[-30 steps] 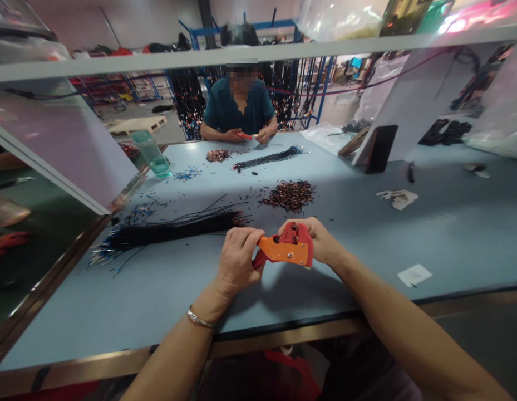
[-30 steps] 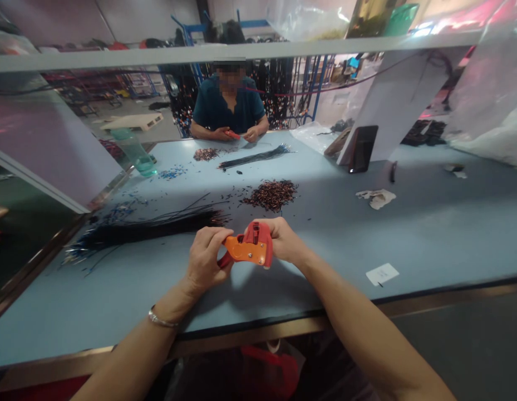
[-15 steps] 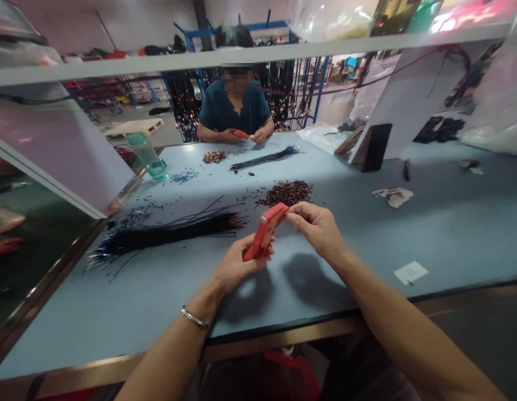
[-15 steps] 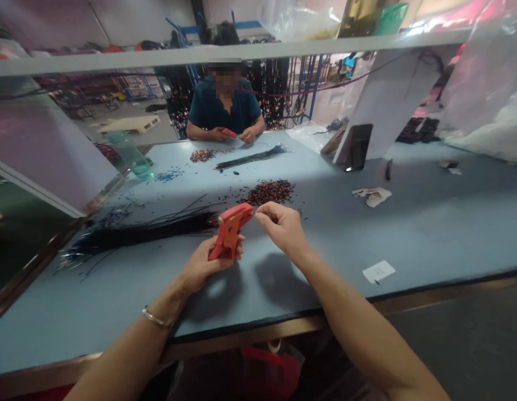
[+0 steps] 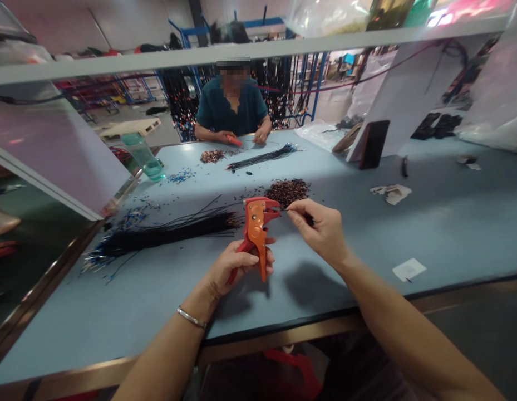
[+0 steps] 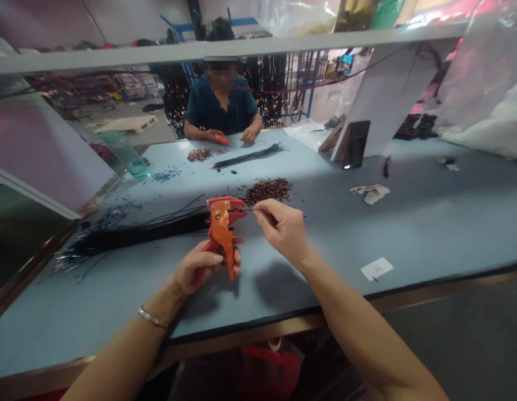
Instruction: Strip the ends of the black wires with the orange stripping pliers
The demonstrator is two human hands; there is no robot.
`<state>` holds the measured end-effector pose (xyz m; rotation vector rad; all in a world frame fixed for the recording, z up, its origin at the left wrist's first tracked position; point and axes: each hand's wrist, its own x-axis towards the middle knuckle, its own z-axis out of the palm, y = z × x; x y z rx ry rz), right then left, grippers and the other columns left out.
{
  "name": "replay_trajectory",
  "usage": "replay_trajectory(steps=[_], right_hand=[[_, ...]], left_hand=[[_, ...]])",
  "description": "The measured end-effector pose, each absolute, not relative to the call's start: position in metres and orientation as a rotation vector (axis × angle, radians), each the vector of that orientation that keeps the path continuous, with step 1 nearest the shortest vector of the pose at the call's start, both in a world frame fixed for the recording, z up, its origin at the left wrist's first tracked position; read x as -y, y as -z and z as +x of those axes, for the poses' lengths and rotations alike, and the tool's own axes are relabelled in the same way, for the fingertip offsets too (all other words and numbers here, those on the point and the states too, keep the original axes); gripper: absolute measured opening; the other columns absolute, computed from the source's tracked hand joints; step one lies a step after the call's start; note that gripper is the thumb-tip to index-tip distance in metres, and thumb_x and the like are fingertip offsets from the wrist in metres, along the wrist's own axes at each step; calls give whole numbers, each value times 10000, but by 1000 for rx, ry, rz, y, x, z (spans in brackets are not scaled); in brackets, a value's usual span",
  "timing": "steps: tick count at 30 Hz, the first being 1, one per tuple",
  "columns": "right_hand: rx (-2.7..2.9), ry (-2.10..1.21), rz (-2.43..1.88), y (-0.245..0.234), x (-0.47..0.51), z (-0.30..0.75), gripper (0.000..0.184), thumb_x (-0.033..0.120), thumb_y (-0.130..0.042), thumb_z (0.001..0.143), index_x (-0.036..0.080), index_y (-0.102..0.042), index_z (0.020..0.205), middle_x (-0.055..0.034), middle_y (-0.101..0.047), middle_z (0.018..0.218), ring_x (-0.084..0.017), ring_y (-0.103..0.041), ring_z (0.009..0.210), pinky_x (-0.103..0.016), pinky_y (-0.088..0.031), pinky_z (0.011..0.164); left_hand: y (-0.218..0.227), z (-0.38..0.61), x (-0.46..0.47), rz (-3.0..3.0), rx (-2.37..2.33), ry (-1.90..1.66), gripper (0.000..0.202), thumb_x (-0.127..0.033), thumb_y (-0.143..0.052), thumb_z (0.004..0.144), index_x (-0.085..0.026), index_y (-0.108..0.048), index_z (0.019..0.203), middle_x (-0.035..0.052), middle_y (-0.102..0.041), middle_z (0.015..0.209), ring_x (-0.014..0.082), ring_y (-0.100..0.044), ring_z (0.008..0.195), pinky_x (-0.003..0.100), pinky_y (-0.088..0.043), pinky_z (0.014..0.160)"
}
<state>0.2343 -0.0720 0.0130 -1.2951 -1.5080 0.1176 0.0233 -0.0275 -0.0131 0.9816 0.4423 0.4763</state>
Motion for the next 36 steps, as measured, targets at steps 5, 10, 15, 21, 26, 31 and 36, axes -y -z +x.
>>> replay_trajectory(steps=[5, 10, 15, 21, 26, 31, 36], right_hand=[[1588, -66, -1287, -12, 71, 234, 161, 259, -512, 876, 195, -647, 814, -21, -648, 720, -110, -503, 578, -242, -416, 592], [1593, -80, -1275, -12, 72, 233, 152, 248, -519, 877, 187, -640, 810, -3, -615, 666, -101, -481, 551, -231, -403, 568], [1558, -99, -1301, -12, 72, 234, 161, 252, -518, 875, 186, -642, 798, -3, -615, 667, -96, -460, 537, -225, -392, 553], [1601, -62, -1265, -12, 72, 233, 174, 250, -511, 868, 193, -661, 799, -10, -633, 658, -103, -485, 536, -235, -414, 572], [1569, -34, -1284, -12, 74, 233, 175, 256, -519, 877, 195, -652, 783, 1, -600, 622, -97, -448, 506, -235, -397, 545], [1600, -17, -1284, -13, 73, 233, 153, 231, -523, 863, 191, -651, 790, 2, -602, 622, -93, -447, 501, -232, -398, 548], [1623, 0, -1206, -12, 73, 234, 129, 169, -528, 838, 186, -653, 811, -3, -644, 665, -88, -464, 501, -224, -404, 541]], left_hand=[[15, 24, 28, 1000, -435, -463, 471, -181, -673, 673, -107, -652, 1138, 114, -703, 902, 218, -664, 755, 376, -517, 756], [13, 23, 28, 998, -420, -448, 462, -188, -676, 677, -108, -664, 1132, 119, -715, 906, 224, -675, 763, 371, -520, 758], [13, 22, 28, 1015, -418, -429, 487, -192, -683, 660, -101, -664, 1138, 135, -716, 927, 238, -682, 754, 371, -523, 739], [13, 22, 29, 1035, -405, -424, 495, -195, -687, 663, -104, -660, 1149, 127, -706, 905, 232, -665, 749, 371, -517, 728], [14, 22, 29, 1026, -397, -432, 483, -224, -682, 690, -117, -662, 1160, 105, -679, 873, 217, -645, 752, 379, -513, 735], [12, 21, 29, 1030, -399, -420, 480, -230, -688, 686, -118, -669, 1153, 103, -666, 867, 215, -638, 752, 376, -509, 730], [11, 22, 30, 1024, -389, -429, 485, -237, -696, 679, -109, -666, 1147, 90, -639, 827, 200, -608, 750, 378, -507, 736]])
